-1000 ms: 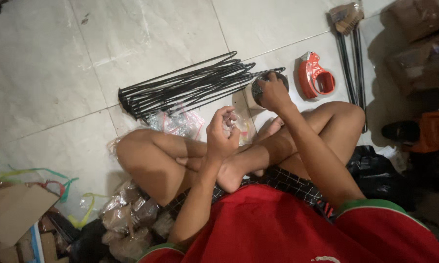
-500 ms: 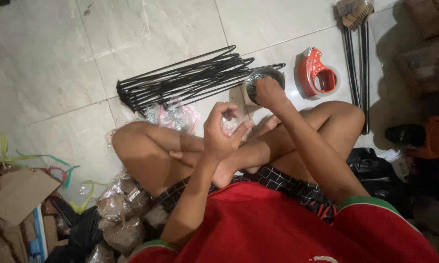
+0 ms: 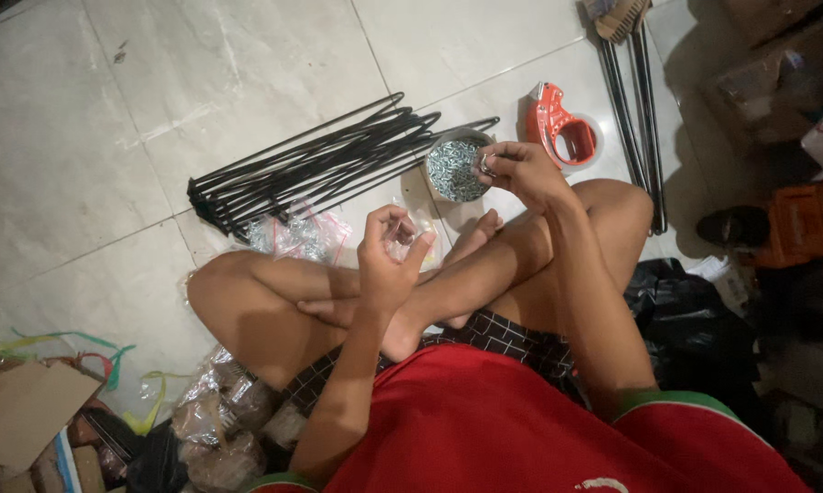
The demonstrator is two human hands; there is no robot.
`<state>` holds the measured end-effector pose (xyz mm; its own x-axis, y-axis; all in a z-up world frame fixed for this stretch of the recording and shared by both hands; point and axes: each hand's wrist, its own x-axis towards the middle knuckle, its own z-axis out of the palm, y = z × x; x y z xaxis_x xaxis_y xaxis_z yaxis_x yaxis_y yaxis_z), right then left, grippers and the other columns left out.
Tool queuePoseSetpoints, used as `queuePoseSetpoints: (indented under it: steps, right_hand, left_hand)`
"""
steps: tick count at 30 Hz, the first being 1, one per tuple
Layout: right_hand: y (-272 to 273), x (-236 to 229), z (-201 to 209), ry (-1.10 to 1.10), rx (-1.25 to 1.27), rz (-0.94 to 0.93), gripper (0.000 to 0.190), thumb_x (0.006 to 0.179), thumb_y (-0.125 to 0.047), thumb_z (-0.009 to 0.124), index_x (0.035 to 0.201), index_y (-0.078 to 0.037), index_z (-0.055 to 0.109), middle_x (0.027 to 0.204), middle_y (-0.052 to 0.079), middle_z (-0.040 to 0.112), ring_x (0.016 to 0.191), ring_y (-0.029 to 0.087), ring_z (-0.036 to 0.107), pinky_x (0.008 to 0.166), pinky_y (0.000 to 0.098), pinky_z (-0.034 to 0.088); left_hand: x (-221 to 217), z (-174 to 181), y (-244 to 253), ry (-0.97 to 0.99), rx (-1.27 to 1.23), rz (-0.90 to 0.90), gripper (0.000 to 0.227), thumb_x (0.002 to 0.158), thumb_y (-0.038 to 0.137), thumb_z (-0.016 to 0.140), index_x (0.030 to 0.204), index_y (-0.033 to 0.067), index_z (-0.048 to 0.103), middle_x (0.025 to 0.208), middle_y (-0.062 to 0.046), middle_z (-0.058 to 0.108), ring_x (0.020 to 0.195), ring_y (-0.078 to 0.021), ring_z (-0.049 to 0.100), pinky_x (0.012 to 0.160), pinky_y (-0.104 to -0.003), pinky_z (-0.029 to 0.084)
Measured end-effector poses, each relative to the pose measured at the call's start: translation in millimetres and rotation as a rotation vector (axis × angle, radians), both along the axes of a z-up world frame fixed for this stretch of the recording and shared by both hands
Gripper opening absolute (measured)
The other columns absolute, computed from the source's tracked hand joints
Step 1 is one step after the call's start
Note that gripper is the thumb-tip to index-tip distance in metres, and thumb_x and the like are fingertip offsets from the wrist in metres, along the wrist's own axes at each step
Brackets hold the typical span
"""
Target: The person picks up several small metal screws from a container and places them into a small plastic bag by hand.
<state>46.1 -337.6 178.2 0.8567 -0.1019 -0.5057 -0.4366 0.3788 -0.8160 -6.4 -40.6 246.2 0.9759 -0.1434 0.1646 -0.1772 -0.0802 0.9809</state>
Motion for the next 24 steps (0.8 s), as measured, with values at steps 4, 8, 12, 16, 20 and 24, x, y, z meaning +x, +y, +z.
queuePoseSetpoints:
  steps: [4, 8, 12, 16, 20, 24]
  right_hand:
    - [3, 4, -29, 0.055, 0.149, -0.049, 0.032, 0.105, -0.012, 0.081, 0.130, 0.008, 0.075, 0.111, 0.019, 0.083, 0.103, 0.025, 0.086, 0.099, 0.0371, 0.075]
    - [26, 4, 8, 0.107, 0.290, -0.102, 0.037, 0.108, -0.010, 0.073, 0.139, 0.011, 0.069, 0.097, 0.008, 0.066, 0.104, 0.027, 0.085, 0.104, 0.0428, 0.072]
    - [28, 7, -32, 0.150, 0.347, -0.159, 0.036, 0.113, -0.007, 0.062, 0.144, 0.009, 0.068, 0.121, 0.018, 0.080, 0.113, 0.028, 0.086, 0.104, 0.0416, 0.073]
    - [18, 6, -69, 0.153, 0.312, -0.198, 0.037, 0.113, -0.008, 0.063, 0.148, 0.005, 0.066, 0.126, 0.016, 0.081, 0.110, 0.023, 0.087, 0.096, 0.0296, 0.076]
    - [26, -2, -38, 0.130, 0.325, -0.228, 0.039, 0.114, -0.016, 0.065, 0.149, 0.002, 0.068, 0.132, 0.019, 0.081, 0.117, 0.025, 0.085, 0.101, 0.0309, 0.075]
    - [30, -1, -49, 0.111, 0.283, -0.241, 0.038, 0.114, -0.009, 0.063, 0.148, 0.006, 0.065, 0.127, 0.018, 0.079, 0.110, 0.021, 0.086, 0.097, 0.0251, 0.076]
  left_hand:
    - [-3, -10, 8, 0.006, 0.007, 0.005, 0.044, 0.096, 0.011, 0.093, 0.129, 0.0039, 0.064, 0.092, -0.008, 0.074, 0.082, -0.0154, 0.070, 0.081, -0.033, 0.061]
    - [-5, -5, 21, 0.037, 0.047, 0.031, 0.043, 0.096, 0.012, 0.092, 0.128, 0.0048, 0.065, 0.091, -0.007, 0.074, 0.081, -0.0153, 0.069, 0.082, -0.033, 0.060]
    - [-2, -3, 31, 0.087, 0.013, 0.075, 0.041, 0.097, 0.011, 0.091, 0.129, 0.0038, 0.066, 0.093, -0.007, 0.075, 0.084, -0.0149, 0.071, 0.082, -0.032, 0.060]
    - [-3, -2, 34, 0.111, 0.023, 0.072, 0.040, 0.097, 0.011, 0.092, 0.128, 0.0038, 0.068, 0.093, -0.008, 0.075, 0.083, -0.0151, 0.071, 0.081, -0.033, 0.061]
    - [-5, 4, 36, 0.148, 0.006, 0.070, 0.038, 0.097, 0.010, 0.090, 0.128, 0.0036, 0.068, 0.093, -0.008, 0.074, 0.084, -0.0143, 0.069, 0.082, -0.034, 0.060]
    - [-2, 0, 41, 0.145, -0.023, 0.057, 0.038, 0.097, 0.009, 0.090, 0.128, 0.0038, 0.069, 0.093, -0.007, 0.075, 0.086, -0.0136, 0.069, 0.083, -0.033, 0.061]
